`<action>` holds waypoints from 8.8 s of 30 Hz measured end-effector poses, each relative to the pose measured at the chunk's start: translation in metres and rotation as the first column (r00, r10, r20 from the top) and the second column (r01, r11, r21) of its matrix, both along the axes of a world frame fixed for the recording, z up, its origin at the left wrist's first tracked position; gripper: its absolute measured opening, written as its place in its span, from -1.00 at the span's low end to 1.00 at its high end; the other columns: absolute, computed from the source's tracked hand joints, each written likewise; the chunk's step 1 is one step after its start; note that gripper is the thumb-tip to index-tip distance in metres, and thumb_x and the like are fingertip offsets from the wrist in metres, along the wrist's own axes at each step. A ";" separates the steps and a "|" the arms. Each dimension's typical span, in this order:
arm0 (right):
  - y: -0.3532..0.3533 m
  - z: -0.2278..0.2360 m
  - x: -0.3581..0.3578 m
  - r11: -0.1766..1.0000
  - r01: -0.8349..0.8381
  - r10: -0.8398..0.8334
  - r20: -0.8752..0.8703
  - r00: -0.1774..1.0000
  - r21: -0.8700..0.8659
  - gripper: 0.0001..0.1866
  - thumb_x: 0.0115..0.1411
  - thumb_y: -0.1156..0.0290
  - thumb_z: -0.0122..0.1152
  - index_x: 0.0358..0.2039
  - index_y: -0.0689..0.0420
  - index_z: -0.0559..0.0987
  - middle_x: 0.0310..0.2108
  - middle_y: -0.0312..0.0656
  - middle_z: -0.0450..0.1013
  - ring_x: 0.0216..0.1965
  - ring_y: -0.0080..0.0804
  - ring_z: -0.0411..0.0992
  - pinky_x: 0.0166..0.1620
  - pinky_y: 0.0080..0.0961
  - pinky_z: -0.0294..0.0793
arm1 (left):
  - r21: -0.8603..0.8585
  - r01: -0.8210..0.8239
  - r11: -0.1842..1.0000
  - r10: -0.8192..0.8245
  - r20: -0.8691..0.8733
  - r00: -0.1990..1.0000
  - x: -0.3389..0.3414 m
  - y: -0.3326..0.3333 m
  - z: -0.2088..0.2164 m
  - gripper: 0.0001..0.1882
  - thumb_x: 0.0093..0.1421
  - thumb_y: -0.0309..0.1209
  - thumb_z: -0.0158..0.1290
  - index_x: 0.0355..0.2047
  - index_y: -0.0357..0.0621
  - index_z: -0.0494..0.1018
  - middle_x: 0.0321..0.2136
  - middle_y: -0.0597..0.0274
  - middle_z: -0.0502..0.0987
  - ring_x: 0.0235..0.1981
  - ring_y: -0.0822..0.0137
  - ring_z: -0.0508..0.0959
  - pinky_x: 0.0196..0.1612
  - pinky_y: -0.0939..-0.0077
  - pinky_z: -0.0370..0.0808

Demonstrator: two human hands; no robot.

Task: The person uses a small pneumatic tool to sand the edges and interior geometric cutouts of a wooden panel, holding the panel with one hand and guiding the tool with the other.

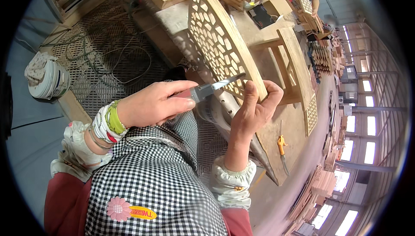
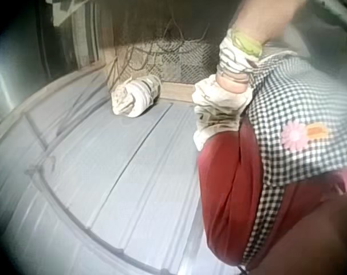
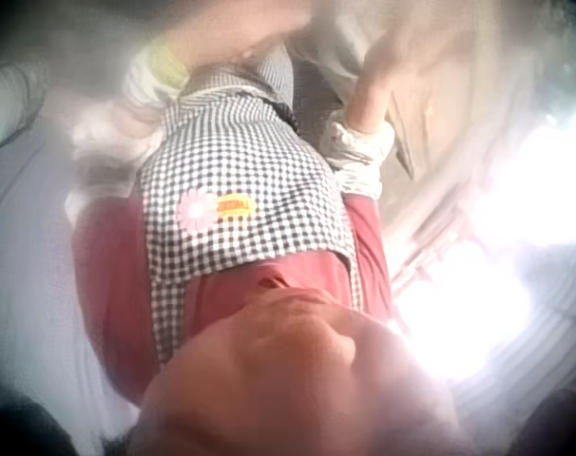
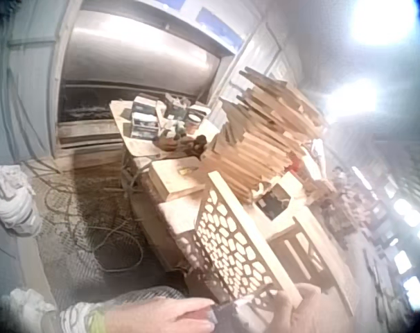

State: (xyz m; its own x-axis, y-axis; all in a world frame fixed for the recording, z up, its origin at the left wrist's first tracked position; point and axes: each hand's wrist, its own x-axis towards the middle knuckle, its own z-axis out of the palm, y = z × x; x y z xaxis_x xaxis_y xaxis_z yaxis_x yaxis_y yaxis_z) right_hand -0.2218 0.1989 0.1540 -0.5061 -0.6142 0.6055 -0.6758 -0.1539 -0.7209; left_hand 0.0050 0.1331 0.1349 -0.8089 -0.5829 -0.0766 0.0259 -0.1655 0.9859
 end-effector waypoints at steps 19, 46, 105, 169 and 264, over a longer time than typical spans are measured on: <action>-0.008 0.001 -0.019 0.999 -0.049 0.049 -0.027 0.998 0.006 -0.73 0.43 0.31 0.22 -0.08 0.28 0.48 -0.23 -0.21 0.48 -0.23 -0.55 0.49 -0.16 -0.60 0.51 | -0.402 -0.137 0.905 0.191 0.096 0.977 -0.003 0.015 -0.003 -0.50 0.32 -0.28 0.16 0.18 -0.30 0.39 -0.35 -0.11 0.66 -0.36 -0.01 0.70 -0.31 0.26 0.59; -0.002 0.001 -0.002 0.998 -0.044 0.035 -0.225 0.974 -0.036 -0.77 0.38 0.36 0.31 -0.13 0.28 0.57 -0.49 -0.32 0.46 -0.50 -0.68 0.34 -0.43 -0.71 0.32 | -0.700 -0.159 0.696 0.484 0.294 0.824 -0.011 0.026 0.027 -0.39 0.31 -0.26 0.16 0.25 -0.32 0.25 -0.40 -0.01 0.67 -0.41 -0.06 0.70 -0.37 0.13 0.65; -0.002 -0.006 -0.007 0.999 -0.030 0.034 0.134 0.990 -0.029 -0.73 0.40 0.36 0.27 -0.04 0.26 0.47 -0.20 -0.26 0.48 -0.24 -0.59 0.48 -0.15 -0.65 0.51 | -0.645 -0.245 0.723 0.369 0.061 0.927 0.001 0.030 0.008 -0.43 0.32 -0.25 0.15 0.21 -0.34 0.31 -0.34 -0.16 0.63 -0.35 -0.14 0.66 -0.29 0.14 0.59; 0.006 0.003 -0.026 0.984 0.018 -0.008 -0.054 0.998 0.176 -0.32 0.41 -0.26 0.01 0.10 0.17 0.46 -0.08 -0.20 0.43 -0.12 -0.46 0.39 0.01 -0.49 0.39 | 0.465 0.260 0.846 -0.181 -0.208 0.961 -0.017 -0.013 -0.017 -0.62 0.50 -0.23 -0.10 0.15 -0.26 0.35 -0.52 0.32 0.48 -0.68 0.53 0.42 -0.61 0.57 0.42; 0.002 0.013 -0.021 0.988 0.014 -0.002 -0.078 0.997 0.156 -0.69 0.45 0.18 0.18 -0.23 0.21 0.49 -0.46 -0.18 0.58 -0.41 -0.56 0.48 -0.29 -0.57 0.45 | 0.503 0.095 0.859 -0.049 -0.105 0.993 -0.003 -0.028 -0.011 -0.60 0.54 -0.18 -0.19 0.20 -0.18 0.18 -0.49 0.15 0.49 -0.69 0.45 0.44 -0.63 0.48 0.55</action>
